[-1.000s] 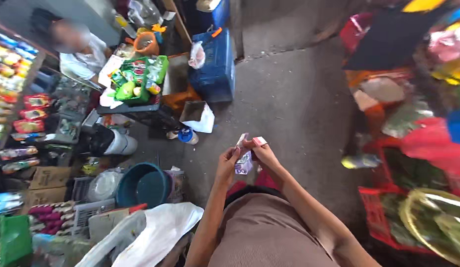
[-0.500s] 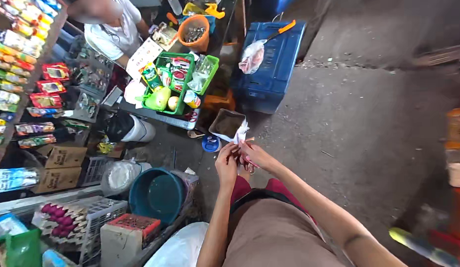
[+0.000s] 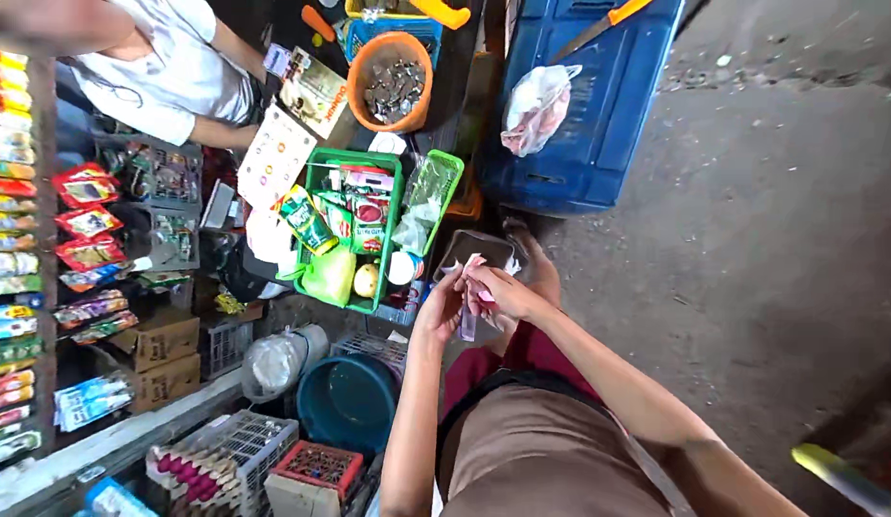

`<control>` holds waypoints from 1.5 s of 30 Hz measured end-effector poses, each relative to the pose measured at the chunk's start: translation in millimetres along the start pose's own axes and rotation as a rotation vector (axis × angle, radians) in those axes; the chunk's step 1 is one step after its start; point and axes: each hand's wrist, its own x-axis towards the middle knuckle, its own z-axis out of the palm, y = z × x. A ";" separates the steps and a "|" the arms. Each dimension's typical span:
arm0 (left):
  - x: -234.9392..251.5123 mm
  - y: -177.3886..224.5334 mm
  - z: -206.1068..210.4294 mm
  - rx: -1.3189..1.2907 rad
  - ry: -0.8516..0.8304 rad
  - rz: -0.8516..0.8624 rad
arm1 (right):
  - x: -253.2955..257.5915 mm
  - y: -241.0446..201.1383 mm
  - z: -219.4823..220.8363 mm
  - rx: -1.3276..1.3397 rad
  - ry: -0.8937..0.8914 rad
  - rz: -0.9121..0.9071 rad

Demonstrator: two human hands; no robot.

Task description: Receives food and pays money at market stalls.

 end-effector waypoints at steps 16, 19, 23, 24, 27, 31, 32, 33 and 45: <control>126.3 184.6 99.0 0.871 0.921 0.771 | 178.9 -213.9 -109.9 -0.283 0.099 -0.159; 138.7 202.3 114.3 0.521 0.715 0.712 | 200.0 -229.8 -114.0 -0.327 0.237 -0.173; 148.5 210.9 118.8 0.879 0.724 0.827 | 223.4 -236.5 -112.8 -0.206 0.291 -0.133; 150.9 213.5 114.7 0.946 0.719 0.864 | 229.4 -237.9 -112.6 -0.133 0.297 -0.102; 153.5 217.1 97.4 0.943 0.553 0.919 | 235.7 -244.3 -110.1 -0.019 0.310 -0.025; 152.4 218.4 101.9 0.673 0.548 0.771 | 243.1 -243.5 -115.5 -0.187 0.249 -0.037; 152.8 219.4 106.1 0.536 0.579 0.720 | 244.2 -246.2 -116.6 -0.241 0.216 -0.041; 155.0 220.4 109.6 0.367 0.600 0.687 | 245.1 -248.5 -117.2 -0.296 0.179 -0.052; 162.7 270.4 91.9 -0.613 0.595 0.512 | 254.4 -262.5 -121.0 -0.411 -0.340 0.204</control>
